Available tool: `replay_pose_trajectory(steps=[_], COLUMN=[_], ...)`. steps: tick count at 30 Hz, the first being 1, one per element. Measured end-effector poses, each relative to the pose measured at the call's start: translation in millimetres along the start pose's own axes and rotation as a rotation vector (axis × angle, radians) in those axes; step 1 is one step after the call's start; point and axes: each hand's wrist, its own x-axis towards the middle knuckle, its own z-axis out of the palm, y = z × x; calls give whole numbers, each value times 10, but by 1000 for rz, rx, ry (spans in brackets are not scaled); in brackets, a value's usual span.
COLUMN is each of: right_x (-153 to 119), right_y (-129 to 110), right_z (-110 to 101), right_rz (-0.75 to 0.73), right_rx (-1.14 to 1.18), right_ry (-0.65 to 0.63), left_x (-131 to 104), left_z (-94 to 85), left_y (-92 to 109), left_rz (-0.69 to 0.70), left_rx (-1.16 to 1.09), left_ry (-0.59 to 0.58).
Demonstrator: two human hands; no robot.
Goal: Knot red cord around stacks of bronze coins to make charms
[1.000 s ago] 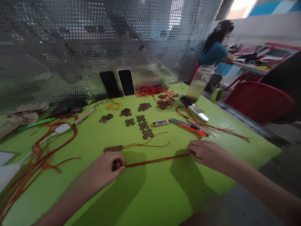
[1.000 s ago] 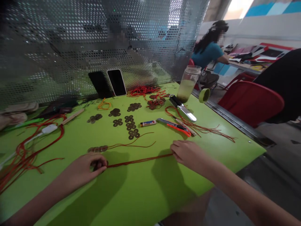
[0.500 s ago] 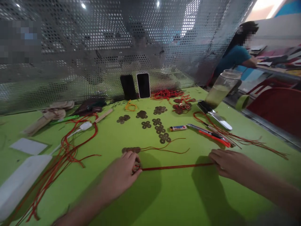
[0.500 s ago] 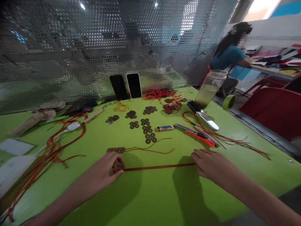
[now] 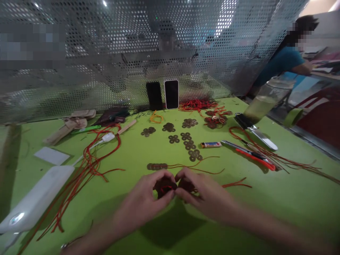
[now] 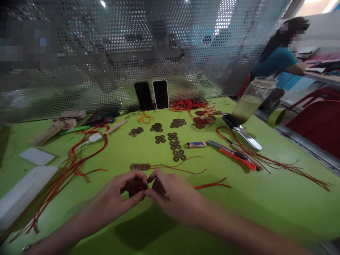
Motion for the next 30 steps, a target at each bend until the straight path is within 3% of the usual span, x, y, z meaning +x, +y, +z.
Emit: replay_pose_trajectory(steps=[3,9,15,20,30], right_x=[79,82,63,40,31], right_y=[-48,-75,43,129,168], right_z=[-33,-59,-60,-82,-126], right_rz=[62,79,140,163,153], right_rx=[38,176,191,222,174], right_ry=[19,43,111,106,106], left_x=[-11,53,56,44,60], left_z=[-40,-28,-38,-6,83], left_y=[26,-23,-160,-260,-141], left_rz=[-15,-40,-130,-161,-164], left_rx=[-17,-182,-301,-297,-290], left_ry=[63,79,48,130,183])
